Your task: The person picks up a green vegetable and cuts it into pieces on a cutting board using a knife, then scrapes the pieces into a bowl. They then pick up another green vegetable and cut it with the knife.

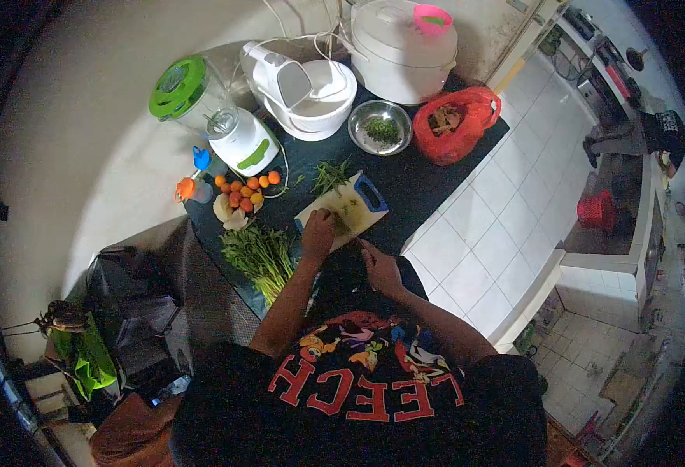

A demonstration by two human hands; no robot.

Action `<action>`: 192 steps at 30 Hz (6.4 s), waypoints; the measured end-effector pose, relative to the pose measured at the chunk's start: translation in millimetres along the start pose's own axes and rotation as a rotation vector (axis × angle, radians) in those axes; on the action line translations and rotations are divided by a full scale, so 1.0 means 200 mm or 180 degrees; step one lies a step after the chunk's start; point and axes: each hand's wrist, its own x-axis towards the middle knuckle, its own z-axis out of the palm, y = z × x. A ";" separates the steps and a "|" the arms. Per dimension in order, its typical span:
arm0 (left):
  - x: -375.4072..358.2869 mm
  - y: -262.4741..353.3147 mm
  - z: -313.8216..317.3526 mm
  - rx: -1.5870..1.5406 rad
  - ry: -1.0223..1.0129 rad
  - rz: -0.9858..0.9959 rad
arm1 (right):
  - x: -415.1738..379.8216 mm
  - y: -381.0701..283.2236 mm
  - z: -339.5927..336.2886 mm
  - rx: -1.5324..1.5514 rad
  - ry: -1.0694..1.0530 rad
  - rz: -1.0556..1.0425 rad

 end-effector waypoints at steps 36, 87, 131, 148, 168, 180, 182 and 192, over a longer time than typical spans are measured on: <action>-0.04 -0.05 0.06 -0.0822 0.0200 -0.0349 | 0.15 0.00 0.13 -0.0652 0.0330 -0.0350; 0.00 -0.01 -0.04 -0.1103 -0.0159 -0.0764 | 0.17 0.09 0.18 -0.0382 0.0675 -0.0920; -0.05 -0.03 0.02 -0.0623 -0.0037 -0.0577 | 0.18 0.03 0.21 -0.0278 0.0680 -0.0973; -0.07 -0.01 -0.02 -0.0659 -0.0137 -0.0589 | 0.16 -0.05 0.20 -0.0353 0.0412 -0.0477; -0.08 -0.07 -0.05 -0.0763 -0.0053 -0.0544 | 0.23 -0.01 0.26 -0.0656 0.0453 -0.0555; -0.10 -0.06 0.01 -0.0395 0.0147 -0.0456 | 0.12 -0.06 0.21 -0.0695 0.0234 -0.0299; -0.09 -0.05 0.00 -0.0421 0.0155 -0.0516 | 0.15 -0.05 0.24 -0.0700 0.0383 -0.0481; -0.04 -0.05 -0.02 -0.0596 0.0300 -0.0520 | 0.22 0.00 0.23 -0.0732 0.0488 -0.0522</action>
